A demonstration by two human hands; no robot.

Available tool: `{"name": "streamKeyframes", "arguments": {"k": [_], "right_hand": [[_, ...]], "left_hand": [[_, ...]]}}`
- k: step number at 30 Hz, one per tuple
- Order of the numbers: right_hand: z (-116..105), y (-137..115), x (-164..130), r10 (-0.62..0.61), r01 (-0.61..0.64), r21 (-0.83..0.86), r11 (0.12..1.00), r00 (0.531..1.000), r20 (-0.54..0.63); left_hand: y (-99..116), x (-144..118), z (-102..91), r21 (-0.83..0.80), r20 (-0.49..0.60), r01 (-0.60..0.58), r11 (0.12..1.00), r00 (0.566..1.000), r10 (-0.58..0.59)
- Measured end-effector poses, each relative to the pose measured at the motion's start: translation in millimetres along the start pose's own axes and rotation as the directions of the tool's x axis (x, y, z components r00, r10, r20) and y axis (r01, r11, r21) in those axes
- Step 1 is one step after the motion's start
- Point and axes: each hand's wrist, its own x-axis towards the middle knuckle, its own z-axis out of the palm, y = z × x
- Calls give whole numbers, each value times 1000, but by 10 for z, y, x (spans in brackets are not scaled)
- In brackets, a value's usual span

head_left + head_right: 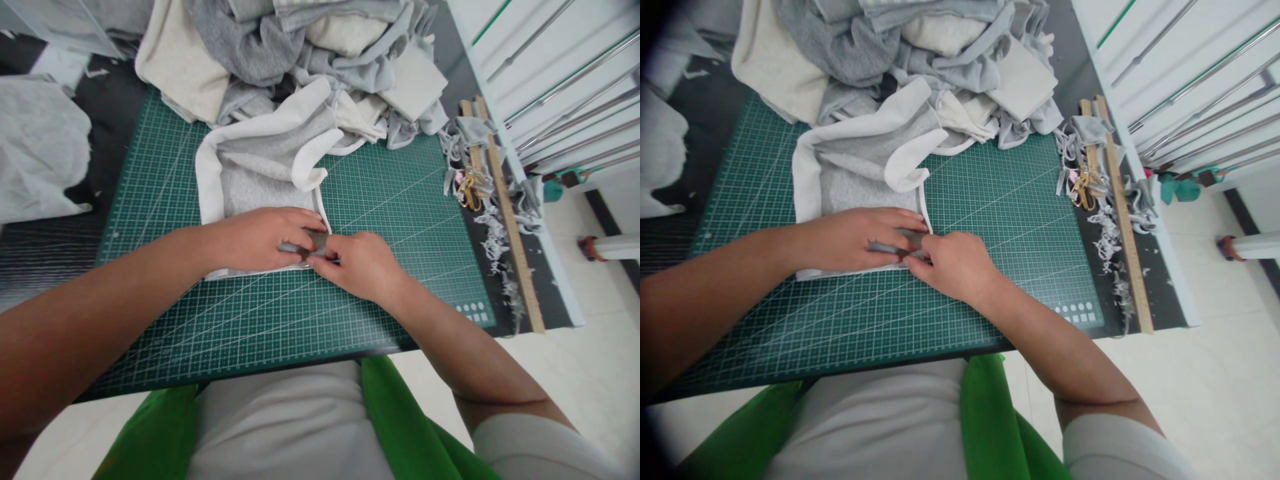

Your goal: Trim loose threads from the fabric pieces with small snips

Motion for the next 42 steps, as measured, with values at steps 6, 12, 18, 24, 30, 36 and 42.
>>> {"name": "streamKeyframes", "arguments": {"k": [6,12,18,24,30,36,42], "right_hand": [[13,14,-11,-2,2,63,998,1000,-7],[-19,-11,9,6,-7,59,998,1000,18],[-56,-55,28,16,-16,6,1000,999,52],[-57,-78,19,11,-9,-39,999,999,43],[-32,-82,21,16,-13,-55,998,999,51],[-47,-80,14,21,-22,27,999,999,40],[-65,-83,31,22,-24,46,999,999,48]], "left_hand": [[34,-132,5,137,-10,63,989,998,-62],[9,-188,60,161,-53,41,986,998,-33],[-8,-163,66,156,-81,28,987,997,-15],[-3,-148,64,122,-82,28,992,996,-18],[-17,-170,62,108,-97,18,994,995,-7],[-24,-182,47,93,-113,19,996,994,-8],[-53,-169,63,71,-118,11,997,993,-3]]}}
